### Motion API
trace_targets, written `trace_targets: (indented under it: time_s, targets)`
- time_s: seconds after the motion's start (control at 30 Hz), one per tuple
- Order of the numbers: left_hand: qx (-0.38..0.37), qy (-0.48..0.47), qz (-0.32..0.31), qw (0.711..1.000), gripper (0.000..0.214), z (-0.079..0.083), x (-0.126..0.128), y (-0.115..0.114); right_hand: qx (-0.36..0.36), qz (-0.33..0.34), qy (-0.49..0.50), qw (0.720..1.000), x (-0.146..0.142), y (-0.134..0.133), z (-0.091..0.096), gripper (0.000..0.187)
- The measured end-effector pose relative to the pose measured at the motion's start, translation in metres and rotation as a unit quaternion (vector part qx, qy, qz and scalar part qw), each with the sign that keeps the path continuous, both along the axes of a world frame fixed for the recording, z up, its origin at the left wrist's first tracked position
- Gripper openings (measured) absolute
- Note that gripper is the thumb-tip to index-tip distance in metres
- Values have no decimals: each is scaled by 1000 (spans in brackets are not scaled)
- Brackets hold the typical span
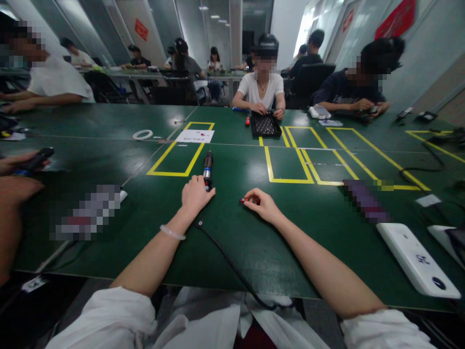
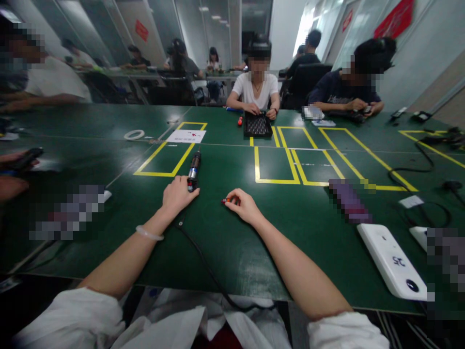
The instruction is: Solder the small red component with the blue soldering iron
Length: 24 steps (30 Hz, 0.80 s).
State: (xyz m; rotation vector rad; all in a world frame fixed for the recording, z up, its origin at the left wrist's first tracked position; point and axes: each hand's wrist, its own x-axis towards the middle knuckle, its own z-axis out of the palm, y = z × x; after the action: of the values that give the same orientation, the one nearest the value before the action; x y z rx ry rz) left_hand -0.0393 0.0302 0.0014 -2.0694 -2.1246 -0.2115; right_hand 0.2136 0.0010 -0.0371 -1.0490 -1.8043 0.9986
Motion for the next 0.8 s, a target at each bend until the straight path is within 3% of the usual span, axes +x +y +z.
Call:
trace_targets:
  time_s: [0.17, 0.33, 0.57, 0.7, 0.8]
  targets:
    - [11, -6, -94, 996, 50, -3, 43, -18, 7, -41, 7, 999, 2, 4, -3, 18]
    - [19, -4, -163, 986, 49, -7, 72, -26, 23, -78, 22, 996, 5, 7, -6, 20]
    - [11, -4, -223, 975, 45, -5, 93, -33, 44, -85, -13, 995, 10, 10, -12, 16]
    - [9, 10, -230, 973, 46, -5, 98, -35, 76, -89, -42, 992, 12, 12, -13, 13]
    - [4, 26, -227, 974, 52, -5, 101, -34, 62, -79, -34, 994, 13, 13, -13, 13]
